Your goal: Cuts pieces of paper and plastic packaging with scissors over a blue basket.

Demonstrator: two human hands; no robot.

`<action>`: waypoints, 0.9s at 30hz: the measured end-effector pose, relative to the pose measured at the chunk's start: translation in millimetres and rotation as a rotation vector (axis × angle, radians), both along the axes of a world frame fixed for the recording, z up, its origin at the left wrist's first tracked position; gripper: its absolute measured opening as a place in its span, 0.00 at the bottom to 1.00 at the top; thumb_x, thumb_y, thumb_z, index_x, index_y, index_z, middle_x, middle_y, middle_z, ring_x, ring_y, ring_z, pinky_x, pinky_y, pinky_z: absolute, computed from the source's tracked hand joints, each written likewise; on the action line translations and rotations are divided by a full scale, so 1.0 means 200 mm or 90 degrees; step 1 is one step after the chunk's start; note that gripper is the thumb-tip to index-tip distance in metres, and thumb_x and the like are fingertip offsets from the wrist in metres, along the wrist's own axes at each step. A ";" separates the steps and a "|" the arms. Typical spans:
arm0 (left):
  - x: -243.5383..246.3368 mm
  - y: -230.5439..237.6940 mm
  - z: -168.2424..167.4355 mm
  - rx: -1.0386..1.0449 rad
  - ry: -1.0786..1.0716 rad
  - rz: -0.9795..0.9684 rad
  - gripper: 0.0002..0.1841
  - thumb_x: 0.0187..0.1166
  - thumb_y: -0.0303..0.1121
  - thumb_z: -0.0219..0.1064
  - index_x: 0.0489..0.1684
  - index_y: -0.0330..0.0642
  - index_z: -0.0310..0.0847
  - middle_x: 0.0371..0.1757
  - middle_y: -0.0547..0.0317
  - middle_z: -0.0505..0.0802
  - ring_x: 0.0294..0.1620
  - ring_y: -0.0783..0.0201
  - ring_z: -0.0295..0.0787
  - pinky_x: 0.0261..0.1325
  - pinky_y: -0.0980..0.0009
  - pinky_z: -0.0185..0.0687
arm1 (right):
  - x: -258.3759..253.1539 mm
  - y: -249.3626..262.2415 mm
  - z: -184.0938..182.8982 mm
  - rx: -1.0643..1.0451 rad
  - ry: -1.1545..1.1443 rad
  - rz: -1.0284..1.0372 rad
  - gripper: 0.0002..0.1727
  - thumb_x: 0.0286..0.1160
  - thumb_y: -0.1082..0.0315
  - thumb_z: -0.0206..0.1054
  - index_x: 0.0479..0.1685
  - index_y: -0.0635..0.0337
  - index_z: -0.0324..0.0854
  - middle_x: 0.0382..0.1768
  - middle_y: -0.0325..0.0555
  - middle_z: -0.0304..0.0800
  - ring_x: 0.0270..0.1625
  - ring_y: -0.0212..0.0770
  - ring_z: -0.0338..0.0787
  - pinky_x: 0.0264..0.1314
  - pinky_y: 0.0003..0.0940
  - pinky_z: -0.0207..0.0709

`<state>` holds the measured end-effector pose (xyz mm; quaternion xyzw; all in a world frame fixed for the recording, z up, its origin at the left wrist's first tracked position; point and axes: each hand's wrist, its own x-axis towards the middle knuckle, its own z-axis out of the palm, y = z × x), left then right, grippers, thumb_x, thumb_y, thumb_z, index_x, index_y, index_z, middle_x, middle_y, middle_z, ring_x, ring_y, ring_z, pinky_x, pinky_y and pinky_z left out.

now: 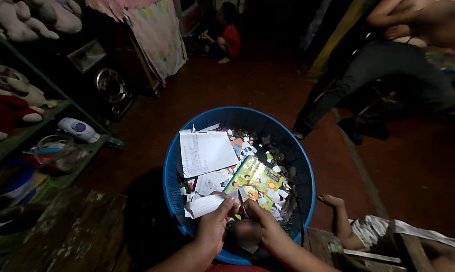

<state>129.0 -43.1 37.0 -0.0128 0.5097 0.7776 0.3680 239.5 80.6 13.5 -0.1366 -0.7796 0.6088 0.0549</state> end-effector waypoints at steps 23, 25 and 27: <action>0.02 -0.02 0.00 -0.017 0.000 -0.146 0.09 0.79 0.19 0.67 0.54 0.31 0.81 0.42 0.52 0.94 0.43 0.62 0.94 0.53 0.65 0.91 | -0.02 0.00 0.02 -0.120 0.206 -0.221 0.18 0.61 0.70 0.79 0.47 0.57 0.76 0.36 0.31 0.86 0.34 0.23 0.86 0.37 0.19 0.83; 0.02 -0.01 0.01 -0.016 -0.015 -0.131 0.07 0.80 0.20 0.65 0.52 0.32 0.81 0.38 0.54 0.94 0.37 0.64 0.93 0.48 0.69 0.91 | -0.02 0.01 0.03 -0.142 0.204 -0.247 0.19 0.60 0.72 0.79 0.47 0.56 0.76 0.33 0.30 0.86 0.31 0.21 0.84 0.33 0.17 0.80; 0.02 -0.01 0.02 -0.014 -0.032 -0.078 0.06 0.81 0.19 0.63 0.51 0.32 0.79 0.36 0.54 0.94 0.33 0.64 0.93 0.44 0.70 0.91 | -0.02 0.01 0.04 -0.168 0.187 -0.250 0.20 0.61 0.71 0.79 0.48 0.56 0.74 0.32 0.30 0.83 0.28 0.21 0.81 0.29 0.16 0.77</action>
